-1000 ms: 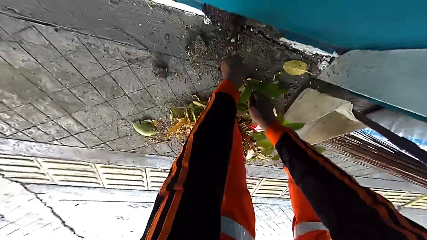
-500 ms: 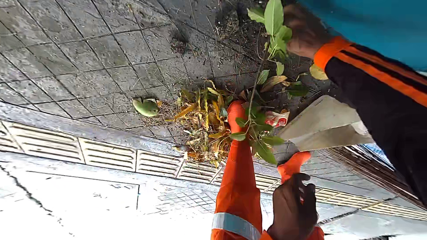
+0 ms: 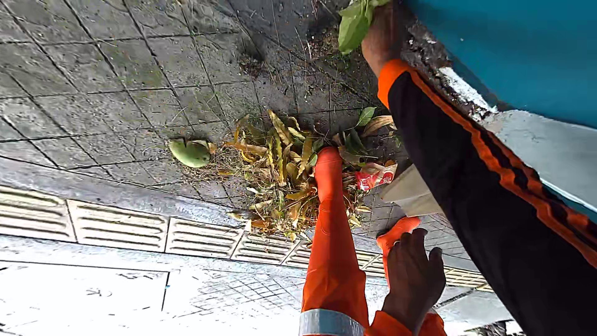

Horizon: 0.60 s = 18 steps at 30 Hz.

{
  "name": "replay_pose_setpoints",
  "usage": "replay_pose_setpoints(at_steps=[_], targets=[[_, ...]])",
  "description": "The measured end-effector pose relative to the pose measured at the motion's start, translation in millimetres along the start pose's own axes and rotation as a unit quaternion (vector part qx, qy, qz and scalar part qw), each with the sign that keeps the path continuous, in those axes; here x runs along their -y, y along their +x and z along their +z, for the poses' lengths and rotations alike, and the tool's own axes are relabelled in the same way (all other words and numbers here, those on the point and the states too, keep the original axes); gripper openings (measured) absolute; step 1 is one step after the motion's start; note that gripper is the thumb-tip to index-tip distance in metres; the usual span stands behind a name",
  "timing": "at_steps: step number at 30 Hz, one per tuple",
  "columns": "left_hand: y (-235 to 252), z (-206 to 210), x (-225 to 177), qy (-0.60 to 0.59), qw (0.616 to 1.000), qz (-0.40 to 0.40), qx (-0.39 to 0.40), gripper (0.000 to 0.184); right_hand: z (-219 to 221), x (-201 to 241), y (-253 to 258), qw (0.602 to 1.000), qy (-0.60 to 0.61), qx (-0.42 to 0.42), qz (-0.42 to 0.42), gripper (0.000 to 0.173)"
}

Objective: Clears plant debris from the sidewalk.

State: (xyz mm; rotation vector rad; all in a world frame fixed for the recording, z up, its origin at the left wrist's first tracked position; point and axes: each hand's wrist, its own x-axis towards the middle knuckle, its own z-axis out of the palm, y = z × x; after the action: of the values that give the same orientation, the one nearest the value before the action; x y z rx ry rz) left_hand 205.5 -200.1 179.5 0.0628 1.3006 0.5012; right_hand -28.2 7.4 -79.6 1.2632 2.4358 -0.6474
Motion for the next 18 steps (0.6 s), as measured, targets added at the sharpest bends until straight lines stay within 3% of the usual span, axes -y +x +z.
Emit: replay_pose_setpoints(at_steps=[3, 7, 13, 15, 18], targets=[[3, -5, -2, -0.021, 1.000, 0.004, -0.008, 0.042, -15, 8, 2, 0.998, -0.037, 0.046, 0.020, 0.040], [4, -11, -4, -0.036, 0.999, 0.008, -0.022, 0.042, -15, 14, 1, 0.998, -0.053, 0.000, 0.025, 0.040], [0, -17, -7, -0.070, 0.995, 0.042, -0.054, 0.040, -15, -9, -39, 0.984, -0.071, -0.155, -0.047, 0.046], [-1, -16, -6, -0.070, 0.995, 0.045, -0.054, 0.040, -19, -12, -44, 0.976, -0.046, -0.195, -0.087, 0.037], [-1, -14, -4, -0.067, 0.995, 0.048, -0.058, 0.040, -23, -7, -50, 0.971, 0.013, -0.157, -0.178, 0.027]])
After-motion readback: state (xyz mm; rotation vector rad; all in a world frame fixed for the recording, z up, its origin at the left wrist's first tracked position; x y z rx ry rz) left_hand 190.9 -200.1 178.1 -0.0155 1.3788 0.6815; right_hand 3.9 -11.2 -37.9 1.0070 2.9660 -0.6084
